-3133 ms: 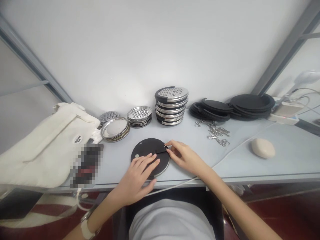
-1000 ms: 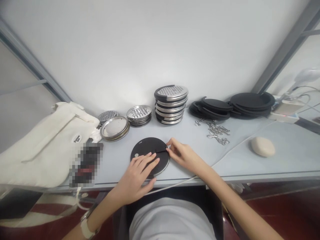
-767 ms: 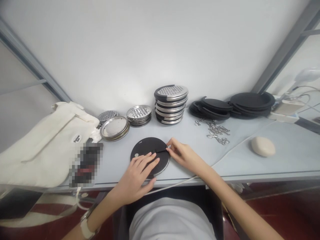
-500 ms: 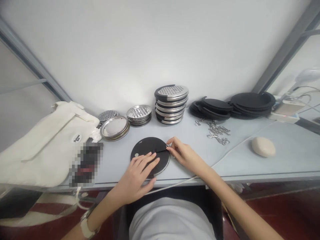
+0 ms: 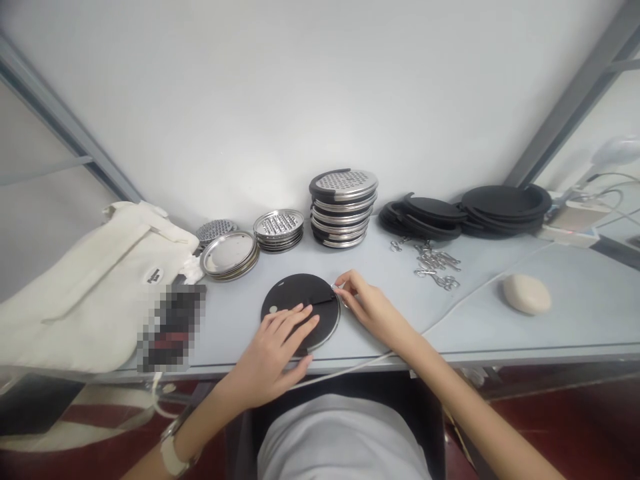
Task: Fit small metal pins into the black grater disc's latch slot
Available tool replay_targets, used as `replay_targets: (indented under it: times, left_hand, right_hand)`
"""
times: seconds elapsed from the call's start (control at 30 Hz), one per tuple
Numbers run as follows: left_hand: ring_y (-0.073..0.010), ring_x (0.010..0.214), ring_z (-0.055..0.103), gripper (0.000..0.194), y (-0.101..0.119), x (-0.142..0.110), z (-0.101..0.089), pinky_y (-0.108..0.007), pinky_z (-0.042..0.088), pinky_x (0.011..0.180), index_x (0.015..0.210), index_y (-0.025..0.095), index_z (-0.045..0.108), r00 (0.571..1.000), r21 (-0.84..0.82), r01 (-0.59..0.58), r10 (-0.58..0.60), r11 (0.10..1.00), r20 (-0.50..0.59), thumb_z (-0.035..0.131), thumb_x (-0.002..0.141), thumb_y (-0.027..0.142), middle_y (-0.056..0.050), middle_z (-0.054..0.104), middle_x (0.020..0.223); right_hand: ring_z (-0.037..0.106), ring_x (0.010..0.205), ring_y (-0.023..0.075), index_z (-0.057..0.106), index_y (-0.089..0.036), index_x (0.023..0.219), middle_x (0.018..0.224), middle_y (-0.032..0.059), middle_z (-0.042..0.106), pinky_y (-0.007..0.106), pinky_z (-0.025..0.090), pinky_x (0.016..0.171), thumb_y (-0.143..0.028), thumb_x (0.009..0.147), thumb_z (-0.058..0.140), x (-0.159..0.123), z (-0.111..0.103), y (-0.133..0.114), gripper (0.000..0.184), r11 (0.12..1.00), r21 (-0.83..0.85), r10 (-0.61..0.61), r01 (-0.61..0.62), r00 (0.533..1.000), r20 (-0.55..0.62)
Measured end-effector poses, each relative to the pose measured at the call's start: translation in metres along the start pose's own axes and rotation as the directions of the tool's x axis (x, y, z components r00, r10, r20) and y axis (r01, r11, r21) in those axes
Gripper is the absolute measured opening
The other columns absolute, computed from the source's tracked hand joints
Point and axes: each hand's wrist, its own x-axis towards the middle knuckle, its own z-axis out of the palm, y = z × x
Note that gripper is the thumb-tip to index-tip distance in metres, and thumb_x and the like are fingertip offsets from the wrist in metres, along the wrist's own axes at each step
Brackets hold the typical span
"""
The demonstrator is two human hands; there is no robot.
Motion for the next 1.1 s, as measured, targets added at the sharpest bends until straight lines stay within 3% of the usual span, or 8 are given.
replay_targets:
  times: [0.37,0.77,1.1]
  left_hand:
    - [-0.0254,0.137,0.035,0.052,0.0004,0.0001,-0.0008,-0.044,0.034,0.108,0.143,0.015,0.040,1.000,0.006,-0.002,0.002,1.000,-0.010,0.048,0.093,0.028,-0.013,0.042,0.147]
    - [-0.0259,0.138,0.033,0.053,-0.0001,-0.0006,-0.0014,-0.045,0.033,0.108,0.144,0.014,0.038,1.000,-0.001,-0.007,0.007,1.000,0.000,0.046,0.094,0.028,-0.012,0.040,0.148]
    - [-0.0253,0.137,0.035,0.053,0.0007,0.0009,-0.0021,-0.045,0.034,0.108,0.143,0.016,0.040,1.000,-0.003,-0.001,0.001,1.000,-0.007,0.049,0.092,0.027,-0.012,0.043,0.146]
  right_hand:
    - [0.067,0.088,0.0218,0.057,-0.022,0.106,0.101,0.0086,0.071,0.034,0.052,0.080,-0.032,0.097,0.042,0.0013,0.0005,-0.0038,0.020,1.000,-0.016,-0.019,0.020,0.999,0.038]
    - [0.061,0.073,0.0181,0.055,-0.020,0.114,0.079,0.0025,0.063,0.031,0.050,0.072,-0.033,0.096,0.045,-0.0017,-0.0037,-0.0034,0.024,0.999,0.023,-0.038,0.037,0.996,0.086]
    - [0.061,0.077,0.0195,0.057,-0.020,0.113,0.082,0.0043,0.063,0.033,0.050,0.075,-0.033,0.095,0.046,-0.0005,-0.0045,-0.0030,0.024,0.999,0.003,-0.052,0.052,0.995,0.089]
